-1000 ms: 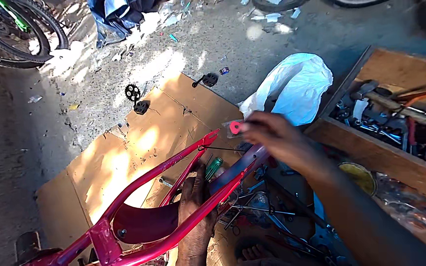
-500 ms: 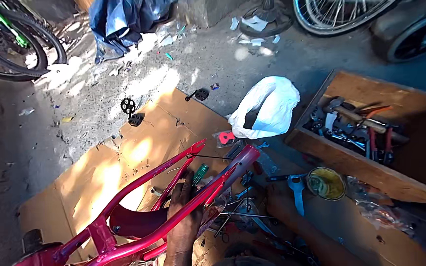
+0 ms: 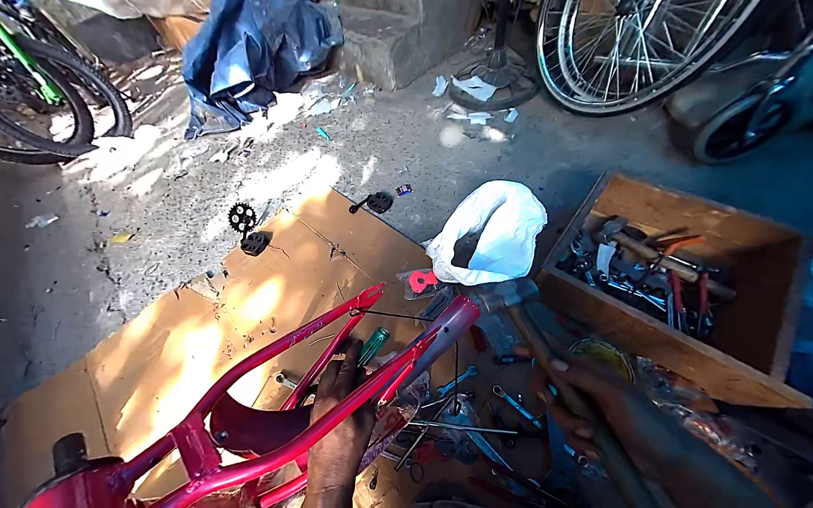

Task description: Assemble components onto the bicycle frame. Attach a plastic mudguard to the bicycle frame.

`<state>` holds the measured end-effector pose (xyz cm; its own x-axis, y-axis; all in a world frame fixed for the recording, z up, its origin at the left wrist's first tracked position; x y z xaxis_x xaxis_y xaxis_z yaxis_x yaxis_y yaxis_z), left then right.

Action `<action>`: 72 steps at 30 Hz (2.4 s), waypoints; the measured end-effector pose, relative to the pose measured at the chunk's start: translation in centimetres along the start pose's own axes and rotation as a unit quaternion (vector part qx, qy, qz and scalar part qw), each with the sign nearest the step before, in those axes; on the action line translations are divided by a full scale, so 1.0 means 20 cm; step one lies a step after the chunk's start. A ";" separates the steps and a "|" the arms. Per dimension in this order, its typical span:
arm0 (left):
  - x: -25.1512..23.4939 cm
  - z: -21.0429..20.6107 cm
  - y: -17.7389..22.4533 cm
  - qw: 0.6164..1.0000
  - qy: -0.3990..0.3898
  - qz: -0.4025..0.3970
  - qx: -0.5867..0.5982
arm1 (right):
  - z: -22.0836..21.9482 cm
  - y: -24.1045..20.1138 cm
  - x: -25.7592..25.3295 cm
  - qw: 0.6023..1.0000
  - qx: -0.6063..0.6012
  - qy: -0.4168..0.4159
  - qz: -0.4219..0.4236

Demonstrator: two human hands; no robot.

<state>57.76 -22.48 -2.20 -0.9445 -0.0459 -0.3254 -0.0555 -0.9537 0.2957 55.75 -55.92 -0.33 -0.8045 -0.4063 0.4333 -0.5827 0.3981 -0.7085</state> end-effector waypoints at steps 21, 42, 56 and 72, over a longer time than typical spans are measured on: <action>-0.01 0.01 0.02 1.000 -0.009 0.011 0.002 | -0.49 -0.34 -0.30 0.961 0.166 -0.127 -0.181; 0.04 0.01 -0.03 1.000 -0.009 0.015 -0.001 | -0.23 -0.32 -0.17 0.967 0.233 0.066 0.080; 0.02 0.06 0.12 0.997 -0.004 -0.073 -0.023 | 0.44 0.90 0.05 0.764 0.627 0.152 -0.028; 0.05 0.08 0.08 1.000 -0.025 0.004 0.012 | 0.47 0.94 -0.19 0.689 0.713 0.090 0.089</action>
<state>56.26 -23.64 -0.63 -0.9596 -0.0386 -0.2786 -0.0550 -0.9456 0.3205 48.95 -54.71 -20.50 -0.9246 -0.2956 0.2402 0.1300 -0.8377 -0.5305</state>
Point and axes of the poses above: each hand's wrist, its own x-axis away from the middle knuckle, its own z-axis out of the back of the hand, y = z × x, the point moved 4 cm from there along -x, towards the middle knuckle, and after that the axes turned 10 degrees about -x, right-handed, at the moved point
